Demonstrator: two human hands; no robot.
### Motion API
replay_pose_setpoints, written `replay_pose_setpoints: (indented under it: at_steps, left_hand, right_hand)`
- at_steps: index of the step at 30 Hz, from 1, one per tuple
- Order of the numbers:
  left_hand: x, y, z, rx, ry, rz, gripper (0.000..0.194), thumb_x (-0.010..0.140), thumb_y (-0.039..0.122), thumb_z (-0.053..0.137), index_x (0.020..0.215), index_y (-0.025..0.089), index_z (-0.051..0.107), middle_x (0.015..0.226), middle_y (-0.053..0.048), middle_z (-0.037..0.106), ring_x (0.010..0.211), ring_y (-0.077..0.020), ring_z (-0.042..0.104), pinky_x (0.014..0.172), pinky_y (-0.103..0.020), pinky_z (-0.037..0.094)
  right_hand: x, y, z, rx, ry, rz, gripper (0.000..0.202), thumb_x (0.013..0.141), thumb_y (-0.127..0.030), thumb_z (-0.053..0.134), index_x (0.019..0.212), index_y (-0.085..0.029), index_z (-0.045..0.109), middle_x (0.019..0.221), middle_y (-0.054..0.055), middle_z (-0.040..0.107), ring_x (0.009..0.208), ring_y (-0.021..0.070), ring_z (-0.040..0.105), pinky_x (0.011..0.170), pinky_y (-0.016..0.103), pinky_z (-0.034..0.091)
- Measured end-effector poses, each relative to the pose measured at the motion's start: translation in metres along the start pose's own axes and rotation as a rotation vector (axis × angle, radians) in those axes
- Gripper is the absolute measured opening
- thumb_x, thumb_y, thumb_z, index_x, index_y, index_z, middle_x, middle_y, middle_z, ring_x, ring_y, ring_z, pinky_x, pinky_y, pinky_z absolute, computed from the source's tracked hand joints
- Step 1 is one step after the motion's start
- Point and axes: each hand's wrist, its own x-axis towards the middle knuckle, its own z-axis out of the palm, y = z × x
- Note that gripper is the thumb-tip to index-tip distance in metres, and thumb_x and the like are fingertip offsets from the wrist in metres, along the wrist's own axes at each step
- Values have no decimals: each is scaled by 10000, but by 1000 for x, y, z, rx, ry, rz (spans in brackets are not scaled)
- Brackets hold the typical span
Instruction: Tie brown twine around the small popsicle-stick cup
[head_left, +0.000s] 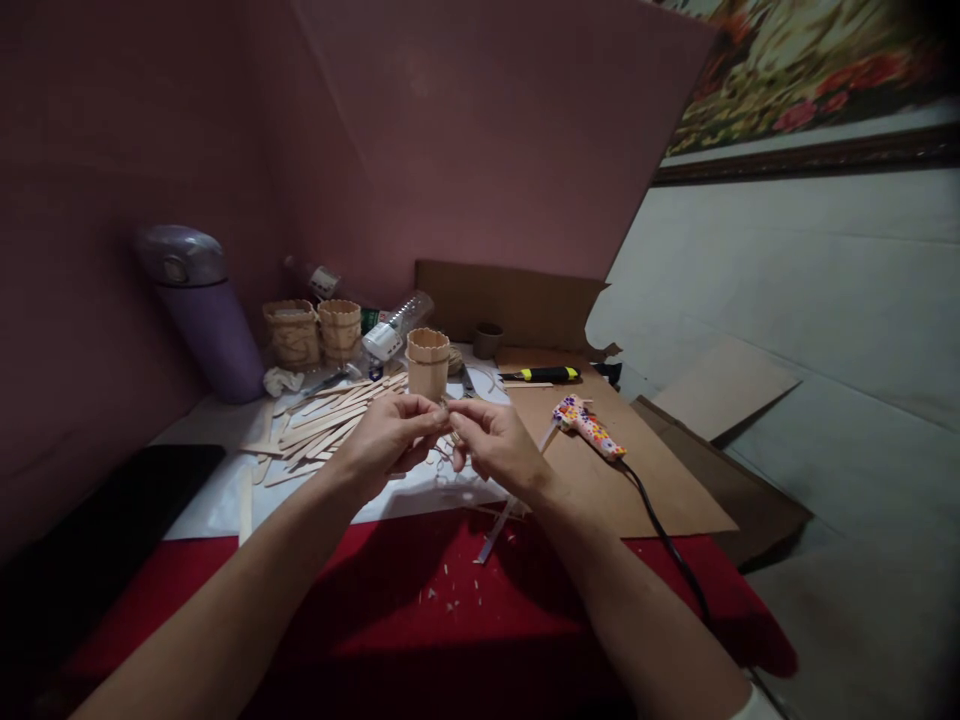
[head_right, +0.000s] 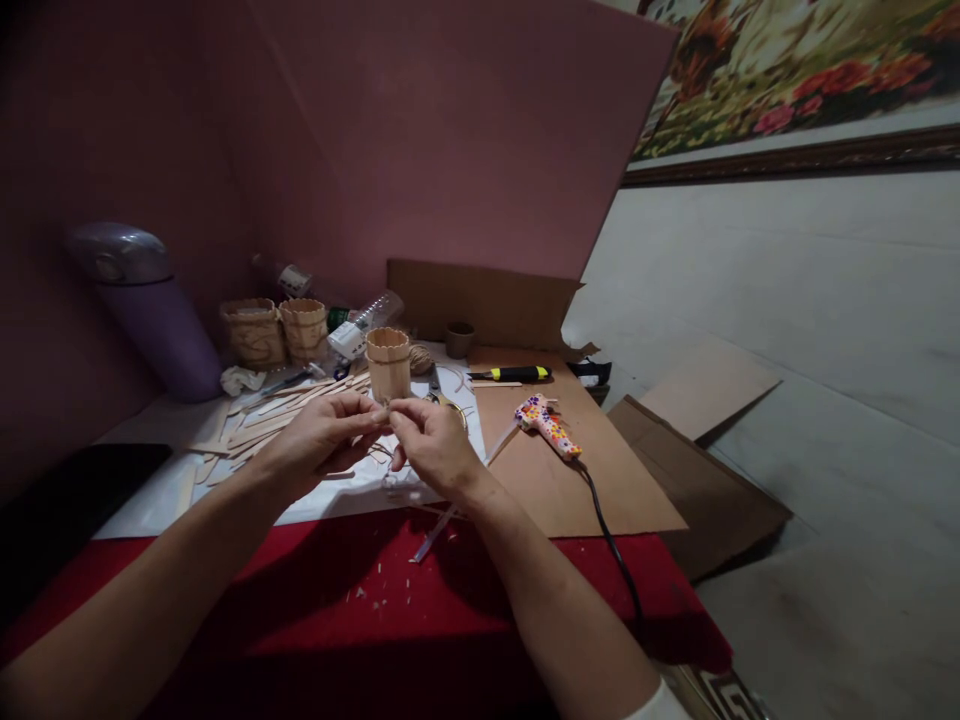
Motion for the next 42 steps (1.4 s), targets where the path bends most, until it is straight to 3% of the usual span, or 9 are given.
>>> replay_pose_setpoints:
  at_steps: [5,11,16,21,26,29,36,39,42]
  left_hand:
    - [1,0,2,138,85,45,214,709,300,654,644,145,522,415,55,435,334,-36,325,325,-156,181]
    - [4,0,6,254,96,89,134,699,265,606,701,153,532,428,60,448,338,-59,344,323,-169,209]
    - [5,-1,4,387,119,194,140,694,272,592,666,135,572,465,39,471,386,-66,351,358,-191,245]
    - [7,-7,-3,656,177,406,142,728,212,553,734,134,671,580,-6,585,532,-102,465,496,-217,347]
    - [3,-5,-2,828,162,487,165,767,158,533,777,152,697,659,-22,662,606,-118,540,569,-222,373]
    - [4,-4,-1,942,200,516,163,781,158,536,767,157,698,697,-39,684,639,-133,570,601,-235,382]
    - [-2,0,4,1225,394,517,153,789,236,572,740,179,705,747,-59,689,664,-168,577,627,-276,370]
    - [-7,4,9,1201,394,442,187,791,314,585,741,193,719,673,-47,680,611,-162,564,583,-272,351]
    - [-9,4,12,1110,296,407,183,781,330,599,754,207,732,645,-35,683,588,-151,568,555,-260,340]
  right_hand:
    - [1,7,2,-94,13,-46,266,854,-304,456,670,-150,572,632,11,566,550,83,476,523,209,353]
    - [4,5,-4,51,-81,71,202,796,-325,505,707,-158,576,516,-55,396,448,67,326,421,197,250]
    - [1,-2,-5,291,-174,220,204,767,-349,526,693,-159,542,507,-71,361,412,51,281,379,184,205]
    - [0,-1,-8,397,-241,237,215,757,-354,569,710,-145,563,499,-80,352,403,37,262,383,181,181]
    - [0,0,-9,362,-251,241,252,761,-391,573,706,-145,571,445,-98,319,376,34,221,365,181,161]
    - [1,0,-7,318,-212,240,271,747,-410,582,670,-151,561,411,-106,302,357,32,198,350,181,147]
    - [6,12,4,191,42,187,268,726,-403,593,615,-166,536,391,-90,360,335,35,259,361,193,172]
    - [7,15,7,209,157,181,238,724,-364,588,605,-163,541,391,-85,365,344,37,266,374,201,172]
    - [7,12,5,358,208,216,234,710,-359,595,602,-164,523,404,-89,344,351,36,250,367,200,154]
